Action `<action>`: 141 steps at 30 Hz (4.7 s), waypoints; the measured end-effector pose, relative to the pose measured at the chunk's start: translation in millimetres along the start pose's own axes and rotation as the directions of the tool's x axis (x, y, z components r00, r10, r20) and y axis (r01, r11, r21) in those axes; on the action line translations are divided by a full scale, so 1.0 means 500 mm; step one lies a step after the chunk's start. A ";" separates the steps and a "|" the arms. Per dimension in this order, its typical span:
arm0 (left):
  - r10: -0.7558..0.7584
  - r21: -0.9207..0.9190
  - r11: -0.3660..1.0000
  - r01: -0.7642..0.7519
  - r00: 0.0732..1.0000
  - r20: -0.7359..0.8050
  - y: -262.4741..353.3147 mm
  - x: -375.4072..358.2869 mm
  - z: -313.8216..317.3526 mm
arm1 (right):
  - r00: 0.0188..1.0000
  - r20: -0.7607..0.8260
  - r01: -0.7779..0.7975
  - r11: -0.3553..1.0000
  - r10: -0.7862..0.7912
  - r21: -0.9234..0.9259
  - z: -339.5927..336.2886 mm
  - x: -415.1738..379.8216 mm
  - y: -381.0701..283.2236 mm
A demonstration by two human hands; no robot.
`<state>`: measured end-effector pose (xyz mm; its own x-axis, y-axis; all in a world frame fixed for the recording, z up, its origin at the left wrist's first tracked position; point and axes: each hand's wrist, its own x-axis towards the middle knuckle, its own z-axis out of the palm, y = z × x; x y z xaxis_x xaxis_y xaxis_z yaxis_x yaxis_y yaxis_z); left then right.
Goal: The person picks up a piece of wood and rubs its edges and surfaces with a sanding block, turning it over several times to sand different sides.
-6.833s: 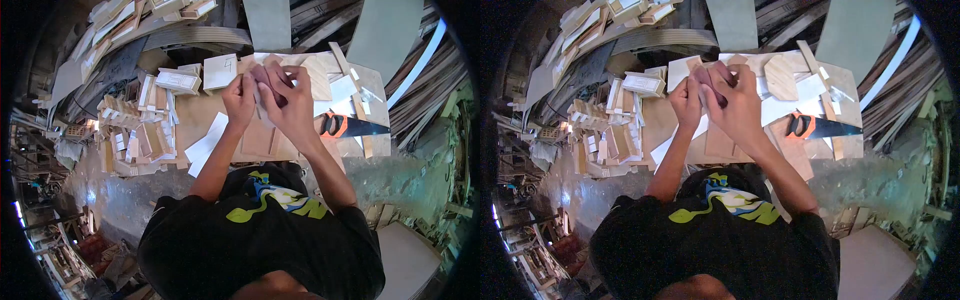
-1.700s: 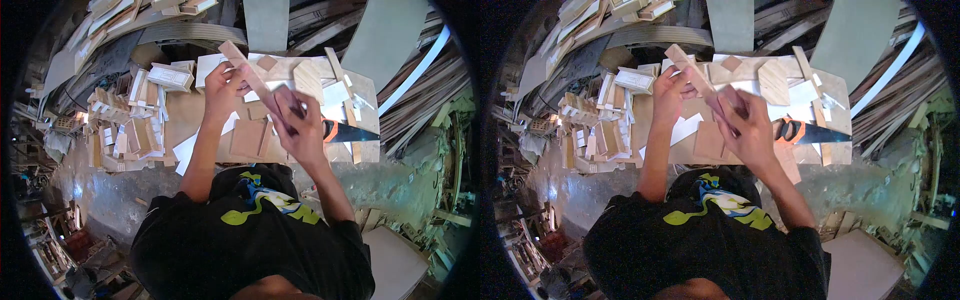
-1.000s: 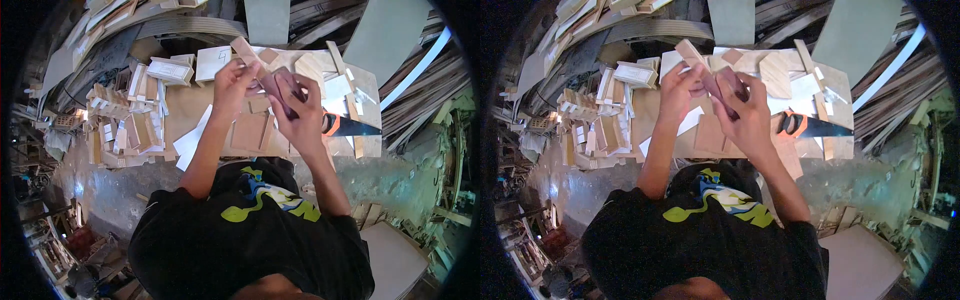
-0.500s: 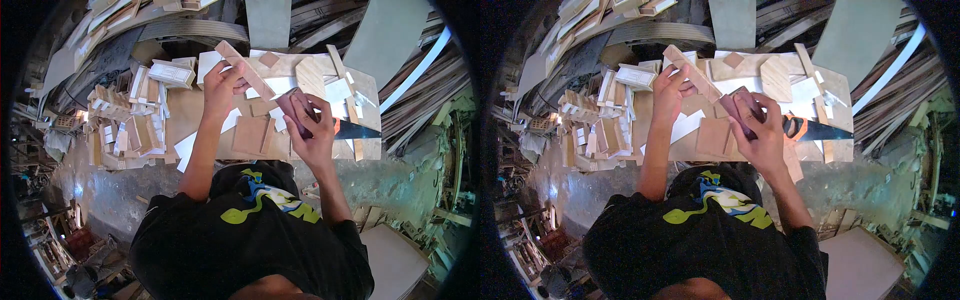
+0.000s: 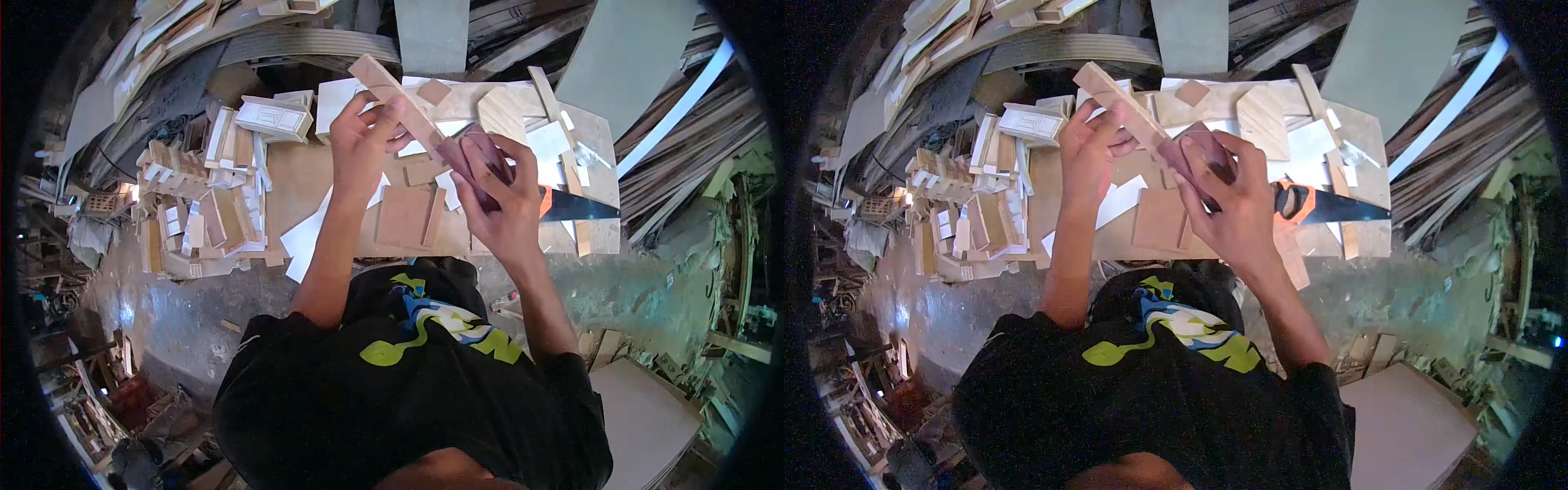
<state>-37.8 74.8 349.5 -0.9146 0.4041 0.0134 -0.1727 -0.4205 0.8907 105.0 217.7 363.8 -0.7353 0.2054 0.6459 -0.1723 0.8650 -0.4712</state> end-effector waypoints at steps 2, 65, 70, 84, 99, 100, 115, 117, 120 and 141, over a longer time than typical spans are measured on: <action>-0.031 -0.001 1.000 0.031 0.999 0.016 -0.003 -0.002 0.010 | 1.000 0.005 0.007 1.000 -0.007 -0.008 0.004 0.019 -0.005; -0.149 0.312 0.948 0.054 0.945 0.291 -0.084 -0.003 0.006 | 0.988 -0.026 -0.144 0.971 0.152 0.193 0.037 0.029 0.008; -0.067 0.431 0.898 -0.087 0.942 0.329 -0.081 -0.042 0.041 | 0.984 -0.086 -0.138 0.972 0.157 0.190 0.034 0.086 0.002; -0.083 0.383 0.924 -0.017 0.966 0.244 -0.083 -0.049 -0.002 | 0.985 -0.051 -0.156 0.974 0.167 0.166 0.044 0.036 -0.028; -0.130 0.208 0.972 0.110 0.988 0.084 0.012 -0.019 -0.008 | 0.996 -0.036 -0.075 0.993 0.079 0.094 0.030 0.039 -0.053; -0.108 0.203 0.975 0.091 0.992 0.072 0.019 -0.008 -0.015 | 0.997 -0.025 -0.069 0.995 0.071 0.069 0.033 0.021 -0.054; -0.121 0.145 0.982 0.118 0.992 0.017 0.002 -0.008 -0.008 | 1.000 -0.008 0.001 0.994 -0.002 -0.106 0.033 0.034 -0.050; -0.096 0.096 0.991 0.098 0.995 -0.025 0.021 -0.001 -0.013 | 1.000 0.003 0.014 0.998 -0.013 -0.061 0.035 -0.001 -0.046; -0.087 0.160 0.983 0.089 0.996 -0.020 0.004 -0.012 -0.010 | 1.000 0.005 0.022 0.998 -0.022 -0.061 0.039 -0.003 -0.040; -0.250 0.034 0.968 0.248 0.968 0.035 -0.065 -0.047 -0.043 | 0.997 0.044 -0.058 0.998 0.059 -0.023 0.071 -0.017 -0.036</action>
<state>-18.7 61.5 310.3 -0.8291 0.5247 -0.1933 -0.3819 -0.2790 0.8811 91.1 184.0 345.4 -0.7721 0.2355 0.5903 -0.1144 0.8621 -0.4936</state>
